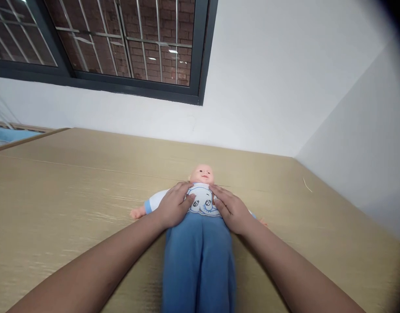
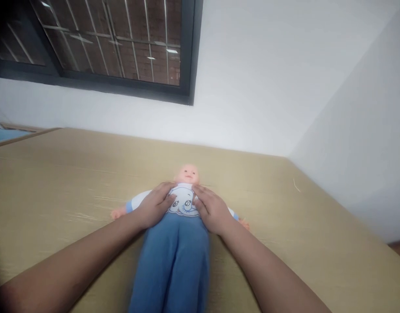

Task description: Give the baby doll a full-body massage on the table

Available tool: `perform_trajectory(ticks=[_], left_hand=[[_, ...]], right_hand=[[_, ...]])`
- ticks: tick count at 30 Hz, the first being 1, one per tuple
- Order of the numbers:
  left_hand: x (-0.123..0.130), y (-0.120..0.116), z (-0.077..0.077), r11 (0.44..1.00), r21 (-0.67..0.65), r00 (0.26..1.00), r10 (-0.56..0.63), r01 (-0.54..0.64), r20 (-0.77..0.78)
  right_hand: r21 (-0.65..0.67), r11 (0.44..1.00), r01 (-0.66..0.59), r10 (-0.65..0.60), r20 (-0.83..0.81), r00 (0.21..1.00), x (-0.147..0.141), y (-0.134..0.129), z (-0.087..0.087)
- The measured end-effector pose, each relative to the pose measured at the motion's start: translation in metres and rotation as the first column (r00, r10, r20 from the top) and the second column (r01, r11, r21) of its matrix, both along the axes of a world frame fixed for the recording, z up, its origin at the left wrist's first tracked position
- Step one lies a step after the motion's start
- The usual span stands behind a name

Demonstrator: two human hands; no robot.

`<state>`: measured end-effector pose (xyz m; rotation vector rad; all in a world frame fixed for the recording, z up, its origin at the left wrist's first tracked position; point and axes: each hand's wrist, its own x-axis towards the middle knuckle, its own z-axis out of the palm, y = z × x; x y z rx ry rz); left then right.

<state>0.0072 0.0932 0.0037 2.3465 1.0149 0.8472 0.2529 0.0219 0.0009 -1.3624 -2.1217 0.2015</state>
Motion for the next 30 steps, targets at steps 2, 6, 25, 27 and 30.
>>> perform_trajectory(ticks=[2, 6, 25, 27, 30], left_hand=[[-0.002, -0.003, 0.003, 1.000, 0.018, 0.999, 0.014, -0.015, 0.052], [-0.006, -0.029, 0.021, 0.963, 0.174, 0.967, -0.226, 0.205, 0.115], [0.003, -0.020, 0.028, 0.979, -0.057, 0.941, -0.204, 0.196, -0.271], [0.001, -0.022, 0.029, 0.989, -0.059, 0.954, -0.144, 0.133, -0.263], [-0.002, -0.023, 0.031, 0.988, -0.062, 0.950, -0.152, 0.140, -0.273]], right_hand=[[0.007, 1.000, 0.030, -0.030, -0.019, 0.999, -0.002, 0.000, -0.002], [-0.001, 0.999, 0.034, -0.034, -0.043, 0.998, -0.002, 0.001, -0.005], [0.000, 1.000, 0.011, -0.011, -0.028, 1.000, -0.005, -0.003, -0.001], [0.006, 1.000, 0.024, -0.024, -0.035, 0.999, -0.007, -0.003, -0.001], [0.011, 0.999, 0.046, -0.046, -0.034, 0.998, -0.007, -0.002, -0.002]])
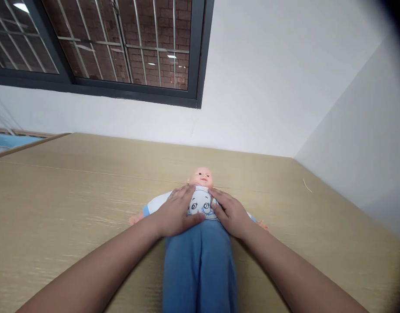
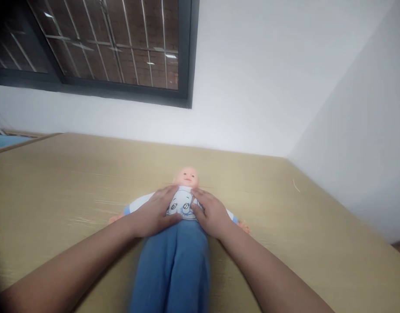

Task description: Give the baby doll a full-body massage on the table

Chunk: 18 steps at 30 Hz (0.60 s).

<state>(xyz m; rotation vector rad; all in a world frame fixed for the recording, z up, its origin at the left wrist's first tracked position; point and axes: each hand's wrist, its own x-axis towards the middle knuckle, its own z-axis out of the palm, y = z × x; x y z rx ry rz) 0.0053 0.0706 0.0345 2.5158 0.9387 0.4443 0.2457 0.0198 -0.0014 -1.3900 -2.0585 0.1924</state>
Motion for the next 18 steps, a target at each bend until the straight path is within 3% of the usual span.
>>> perform_trajectory(ticks=[4, 6, 8, 11, 13, 18], left_hand=[[-0.002, 0.002, 0.000, 1.000, -0.006, 0.999, -0.029, 0.029, 0.024], [-0.003, 0.002, -0.001, 0.999, -0.009, 0.998, -0.031, 0.032, 0.050], [-0.004, 0.004, -0.002, 0.999, -0.005, 0.995, -0.048, 0.049, 0.091], [-0.009, 0.009, -0.003, 0.995, -0.023, 0.987, -0.097, 0.101, 0.131], [-0.013, 0.013, -0.004, 0.988, -0.069, 0.985, -0.130, 0.138, 0.113], [-0.019, 0.022, -0.006, 0.981, -0.112, 0.984, -0.151, 0.161, 0.091]], right_hand=[[0.130, 0.991, 0.042, -0.043, 0.002, 0.999, -0.002, -0.004, 0.006], [0.240, 0.971, -0.019, 0.016, 0.013, 1.000, -0.009, -0.016, 0.016], [0.282, 0.933, -0.222, 0.221, 0.034, 0.975, -0.023, -0.034, 0.030], [0.159, 0.778, -0.608, 0.614, 0.018, 0.789, -0.048, -0.060, 0.048], [0.106, 0.719, -0.687, 0.690, 0.006, 0.723, -0.058, -0.069, 0.051], [0.035, 0.822, -0.569, 0.556, 0.169, 0.814, -0.046, -0.053, 0.039]])
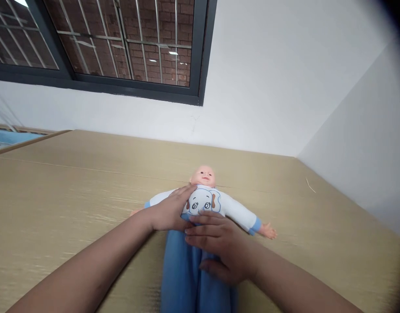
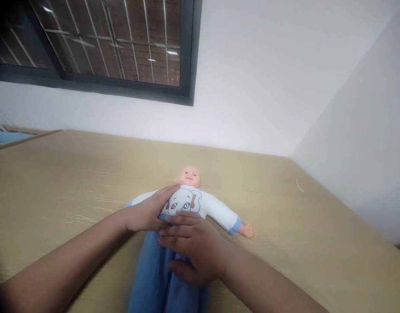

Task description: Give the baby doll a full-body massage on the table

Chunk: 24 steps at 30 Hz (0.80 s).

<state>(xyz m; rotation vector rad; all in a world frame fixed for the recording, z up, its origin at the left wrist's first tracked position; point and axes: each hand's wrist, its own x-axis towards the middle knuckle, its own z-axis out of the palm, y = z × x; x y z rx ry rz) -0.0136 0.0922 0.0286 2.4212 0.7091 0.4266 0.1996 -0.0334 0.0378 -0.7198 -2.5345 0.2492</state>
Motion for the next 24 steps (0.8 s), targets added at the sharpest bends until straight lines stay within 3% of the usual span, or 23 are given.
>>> perform_trajectory(ticks=[5, 8, 11, 14, 16, 20, 22, 24], left_hand=[[0.000, 0.002, -0.002, 0.999, -0.026, 0.999, -0.029, 0.029, 0.027], [0.000, 0.002, -0.001, 0.999, -0.010, 0.999, -0.034, 0.034, 0.002], [0.000, 0.002, -0.003, 1.000, -0.001, 0.999, -0.011, 0.011, -0.041], [-0.001, 0.002, -0.008, 1.000, 0.022, 0.999, 0.001, 0.000, -0.034], [-0.001, 0.001, -0.011, 0.999, 0.050, 1.000, 0.008, -0.007, -0.023], [0.002, -0.012, -0.006, 0.985, 0.175, 0.999, 0.015, -0.009, -0.029], [0.005, -0.027, 0.002, 0.971, 0.234, 0.999, -0.041, 0.048, -0.035], [0.009, -0.045, 0.013, 0.952, 0.247, 0.984, -0.174, 0.178, -0.041]], right_hand=[[-0.014, 0.985, 0.173, -0.172, 0.049, 0.984, 0.037, 0.030, -0.014], [-0.030, 0.957, 0.290, -0.291, -0.021, 0.957, 0.049, 0.043, -0.024], [-0.073, 0.885, 0.460, -0.466, -0.161, 0.870, 0.051, 0.050, -0.036], [-0.125, 0.792, 0.597, -0.610, -0.202, 0.766, 0.050, 0.053, -0.043], [-0.139, 0.765, 0.630, -0.644, -0.185, 0.742, 0.050, 0.054, -0.044], [-0.143, 0.762, 0.631, -0.647, -0.183, 0.740, 0.051, 0.054, -0.043], [-0.143, 0.770, 0.622, -0.638, -0.200, 0.744, 0.052, 0.054, -0.043], [-0.143, 0.782, 0.606, -0.623, -0.211, 0.753, 0.053, 0.054, -0.044]])
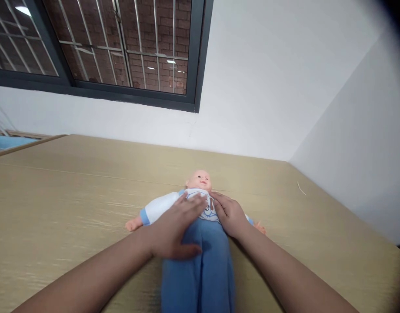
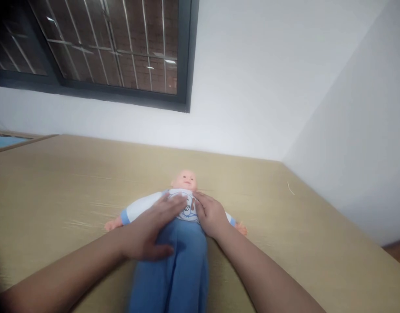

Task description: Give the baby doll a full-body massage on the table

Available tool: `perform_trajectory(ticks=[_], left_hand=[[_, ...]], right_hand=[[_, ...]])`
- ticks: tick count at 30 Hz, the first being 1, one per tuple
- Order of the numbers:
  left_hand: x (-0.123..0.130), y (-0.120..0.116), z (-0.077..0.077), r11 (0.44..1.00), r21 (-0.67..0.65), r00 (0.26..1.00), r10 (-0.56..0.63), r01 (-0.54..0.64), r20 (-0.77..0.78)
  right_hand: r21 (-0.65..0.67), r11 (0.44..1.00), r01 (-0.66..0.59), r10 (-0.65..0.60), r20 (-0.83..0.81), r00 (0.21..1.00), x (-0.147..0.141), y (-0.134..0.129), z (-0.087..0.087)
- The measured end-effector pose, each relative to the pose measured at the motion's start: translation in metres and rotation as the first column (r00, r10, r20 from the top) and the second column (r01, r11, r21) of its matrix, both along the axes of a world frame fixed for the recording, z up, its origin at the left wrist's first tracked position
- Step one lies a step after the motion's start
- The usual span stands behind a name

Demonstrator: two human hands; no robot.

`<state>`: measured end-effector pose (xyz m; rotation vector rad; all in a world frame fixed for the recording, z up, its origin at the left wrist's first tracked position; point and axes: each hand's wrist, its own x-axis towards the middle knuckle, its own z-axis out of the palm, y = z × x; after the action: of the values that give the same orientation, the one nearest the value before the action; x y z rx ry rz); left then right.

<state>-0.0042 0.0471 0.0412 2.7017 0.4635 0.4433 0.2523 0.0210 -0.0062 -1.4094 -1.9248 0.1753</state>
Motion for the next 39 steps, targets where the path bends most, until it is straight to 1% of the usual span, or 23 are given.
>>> perform_trajectory(ticks=[2, 4, 5, 7, 9, 11, 14, 17, 20, 24, 27, 29, 30, 31, 32, 33, 34, 35, 36, 37, 38, 39], left_hand=[[0.004, -0.018, 0.009, 0.988, -0.028, 0.988, -0.151, 0.151, -0.016], [0.008, -0.030, 0.014, 0.965, -0.059, 0.966, -0.257, 0.255, -0.026], [0.009, -0.034, 0.015, 0.957, -0.068, 0.958, -0.284, 0.281, -0.030], [0.010, -0.035, 0.015, 0.955, -0.067, 0.956, -0.292, 0.289, -0.038], [0.011, -0.031, 0.013, 0.965, -0.047, 0.964, -0.260, 0.258, -0.053], [0.010, -0.023, 0.009, 0.980, -0.024, 0.978, -0.199, 0.198, -0.067], [0.008, -0.005, 0.002, 1.000, -0.010, 0.997, -0.029, 0.028, -0.077], [0.005, 0.014, -0.007, 0.990, -0.032, 0.987, 0.138, -0.141, -0.080], [0.004, 0.025, -0.012, 0.970, -0.055, 0.969, 0.234, -0.239, -0.085], [0.004, 0.024, -0.015, 0.950, -0.051, 0.949, 0.302, -0.307, -0.088], [0.004, 0.023, -0.017, 0.948, -0.049, 0.948, 0.311, -0.315, -0.071], [0.002, 0.026, -0.020, 0.957, -0.050, 0.957, 0.284, -0.287, -0.059], [0.001, 0.028, -0.022, 0.963, -0.052, 0.963, 0.263, -0.266, -0.051], [-0.001, 0.030, -0.023, 0.968, -0.054, 0.970, 0.242, -0.244, -0.041], [-0.002, 0.032, -0.024, 0.974, -0.054, 0.975, 0.220, -0.221, -0.030], [-0.003, 0.034, -0.024, 0.979, -0.053, 0.980, 0.198, -0.199, -0.022], [-0.005, 0.035, -0.025, 0.983, -0.049, 0.984, 0.178, -0.179, -0.018], [-0.005, 0.036, -0.025, 0.985, -0.045, 0.986, 0.163, -0.164, -0.020], [-0.006, 0.037, -0.025, 0.988, -0.040, 0.988, 0.150, -0.151, -0.026], [-0.007, 0.038, -0.025, 0.989, -0.037, 0.989, 0.141, -0.142, -0.033], [-0.007, 0.038, -0.026, 0.990, -0.037, 0.990, 0.133, -0.134, -0.037], [-0.007, 0.039, -0.026, 0.991, -0.040, 0.991, 0.126, -0.127, -0.037]], right_hand=[[-0.001, 1.000, -0.013, 0.013, 0.003, 1.000, 0.001, 0.001, -0.001], [-0.005, 1.000, -0.005, 0.005, 0.011, 1.000, 0.002, 0.002, -0.002], [-0.008, 1.000, 0.003, -0.003, 0.014, 1.000, 0.002, 0.003, -0.003], [-0.012, 1.000, 0.010, -0.009, 0.020, 1.000, 0.002, 0.003, -0.003], [-0.019, 1.000, 0.002, -0.001, 0.021, 1.000, 0.001, 0.003, -0.004], [-0.021, 1.000, -0.005, 0.005, 0.014, 1.000, 0.000, 0.003, -0.003], [-0.012, 1.000, -0.015, 0.014, -0.007, 1.000, -0.001, 0.003, -0.002], [-0.023, 1.000, -0.021, 0.021, -0.006, 1.000, -0.002, 0.003, 0.001], [-0.034, 0.999, -0.003, 0.003, 0.004, 1.000, -0.004, 0.002, 0.003], [-0.018, 1.000, -0.019, 0.020, 0.014, 1.000, -0.004, 0.003, 0.004], [0.014, 1.000, -0.001, 0.001, 0.021, 1.000, -0.003, 0.004, 0.005], [0.094, 0.995, 0.015, -0.018, 0.035, 0.999, -0.005, 0.000, 0.009], [0.152, 0.988, 0.002, -0.010, 0.048, 0.999, -0.008, -0.005, 0.013], [0.211, 0.977, -0.038, 0.025, 0.066, 0.998, -0.012, -0.011, 0.018], [0.257, 0.960, -0.113, 0.093, 0.091, 0.992, -0.018, -0.019, 0.024], [0.279, 0.934, -0.221, 0.193, 0.125, 0.973, -0.025, -0.027, 0.030], [0.268, 0.897, -0.350, 0.318, 0.157, 0.935, -0.034, -0.036, 0.036], [0.218, 0.843, -0.492, 0.457, 0.192, 0.868, -0.042, -0.045, 0.042], [0.162, 0.803, -0.574, 0.538, 0.219, 0.814, -0.050, -0.052, 0.047], [0.115, 0.775, -0.622, 0.586, 0.239, 0.774, -0.056, -0.057, 0.051], [0.070, 0.760, -0.646, 0.613, 0.256, 0.748, -0.060, -0.060, 0.053], [0.032, 0.763, -0.646, 0.616, 0.271, 0.740, -0.062, -0.060, 0.053]])
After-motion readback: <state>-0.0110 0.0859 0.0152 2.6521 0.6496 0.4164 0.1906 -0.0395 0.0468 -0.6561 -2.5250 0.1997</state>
